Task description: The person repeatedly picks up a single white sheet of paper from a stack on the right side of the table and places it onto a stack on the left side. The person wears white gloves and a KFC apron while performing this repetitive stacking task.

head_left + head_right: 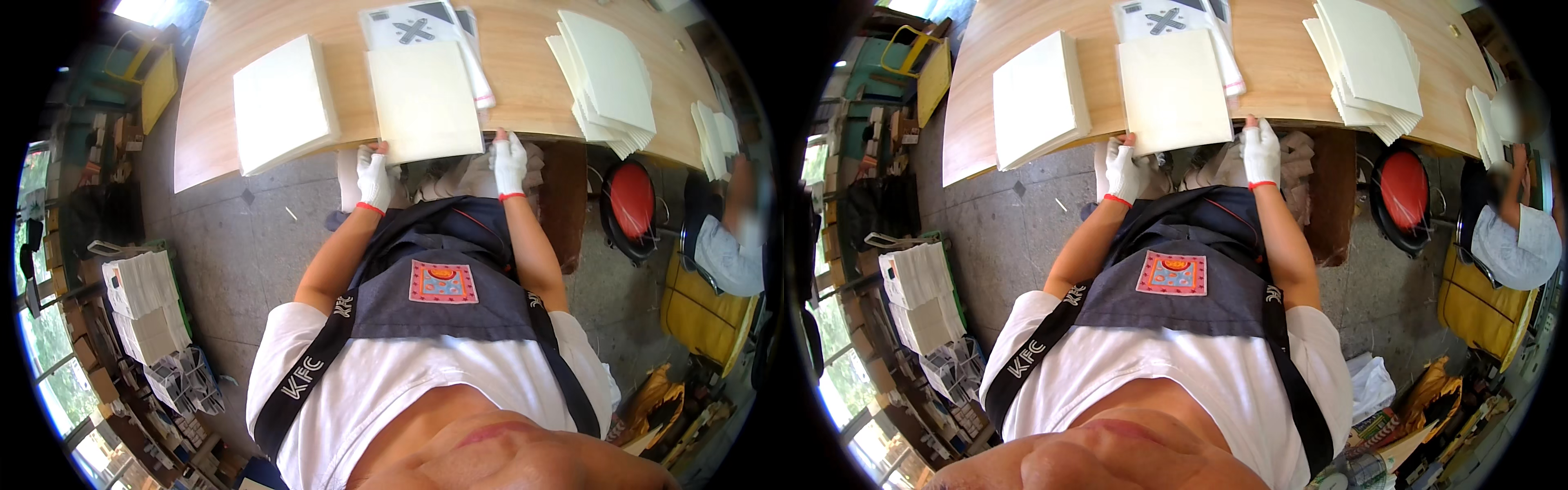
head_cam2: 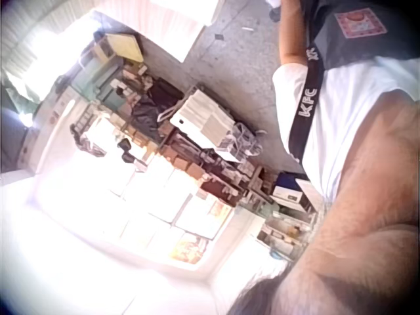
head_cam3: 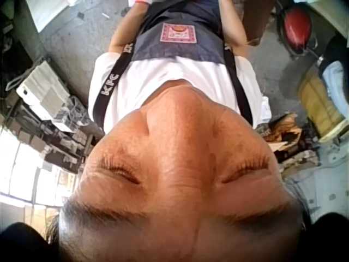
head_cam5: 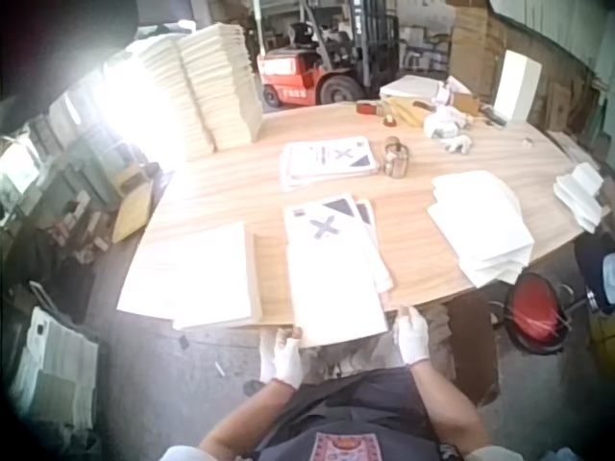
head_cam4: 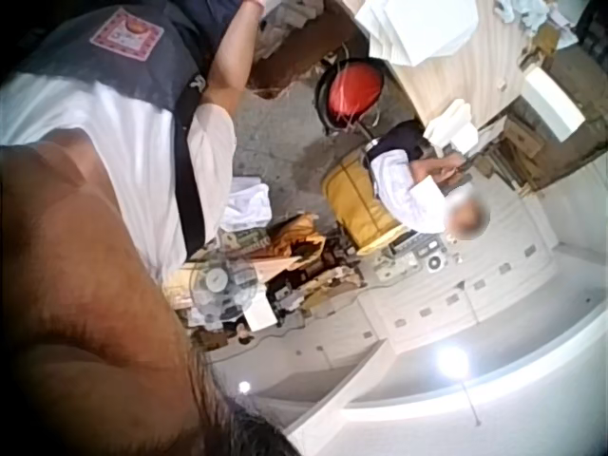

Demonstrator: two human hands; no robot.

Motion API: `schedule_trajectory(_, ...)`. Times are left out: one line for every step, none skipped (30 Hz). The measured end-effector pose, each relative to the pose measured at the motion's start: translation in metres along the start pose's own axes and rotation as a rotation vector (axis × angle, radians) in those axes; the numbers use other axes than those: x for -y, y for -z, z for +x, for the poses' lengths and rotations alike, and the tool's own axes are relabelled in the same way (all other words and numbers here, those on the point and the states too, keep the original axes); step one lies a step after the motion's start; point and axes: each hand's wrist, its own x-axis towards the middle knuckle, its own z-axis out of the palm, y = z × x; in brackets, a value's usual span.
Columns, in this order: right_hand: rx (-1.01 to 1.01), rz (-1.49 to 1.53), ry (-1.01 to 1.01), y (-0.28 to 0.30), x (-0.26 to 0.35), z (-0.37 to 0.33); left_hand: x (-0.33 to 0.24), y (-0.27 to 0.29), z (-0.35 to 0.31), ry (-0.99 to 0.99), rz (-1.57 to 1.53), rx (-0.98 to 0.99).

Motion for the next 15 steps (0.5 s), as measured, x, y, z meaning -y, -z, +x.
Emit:
schedule_trajectory(0.073, -0.022, -0.022, 0.012, -0.004, 0.006, -0.004, 0.002, -0.001, 0.072, 0.0, 0.034)
schedule_trajectory(0.072, -0.107, -0.058, 0.018, -0.011, 0.01, -0.005, 0.006, -0.001, 0.051, 0.119, 0.087)
schedule_trajectory(0.07, -0.194, -0.095, 0.018, -0.011, 0.008, -0.017, 0.0, -0.006, -0.043, 0.178, 0.124)
schedule_trajectory(0.143, -0.159, -0.12, 0.019, -0.015, 0.01, -0.037, -0.015, -0.017, -0.136, 0.238, 0.161)
schedule_trajectory(0.177, -0.093, -0.098, 0.014, -0.021, 0.009, -0.05, -0.021, -0.023, -0.233, 0.298, 0.192)
schedule_trajectory(0.332, -0.088, -0.097, 0.007, -0.021, 0.012, -0.056, -0.009, -0.02, -0.346, 0.376, 0.224)
schedule_trajectory(0.471, -0.08, -0.097, 0.002, -0.017, 0.013, -0.082, -0.016, -0.034, -0.305, 0.364, 0.218)
schedule_trajectory(0.51, -0.008, -0.069, -0.01, -0.02, 0.01, -0.092, -0.006, -0.035, -0.383, 0.419, 0.191)
schedule_trajectory(0.501, -0.029, -0.121, -0.037, -0.004, 0.0, -0.105, 0.007, -0.035, -0.465, 0.477, 0.156)
schedule_trajectory(0.555, 0.003, -0.111, -0.063, 0.012, -0.009, -0.122, 0.014, -0.037, -0.579, 0.501, 0.079)
schedule_trajectory(0.611, 0.039, -0.102, -0.09, 0.024, -0.015, -0.14, 0.022, -0.039, -0.693, 0.528, -0.001)
schedule_trajectory(0.664, -0.012, -0.023, -0.115, 0.032, -0.016, -0.155, 0.033, -0.033, -0.753, 0.547, -0.068)
schedule_trajectory(0.72, -0.061, 0.056, -0.142, 0.039, -0.016, -0.171, 0.046, -0.026, -0.813, 0.568, -0.14)
schedule_trajectory(0.708, -0.073, 0.043, -0.169, 0.048, -0.021, -0.187, 0.058, -0.02, -0.802, 0.601, -0.167)
schedule_trajectory(0.699, -0.084, 0.031, -0.192, 0.053, -0.026, -0.204, 0.071, -0.014, -0.793, 0.633, -0.197)
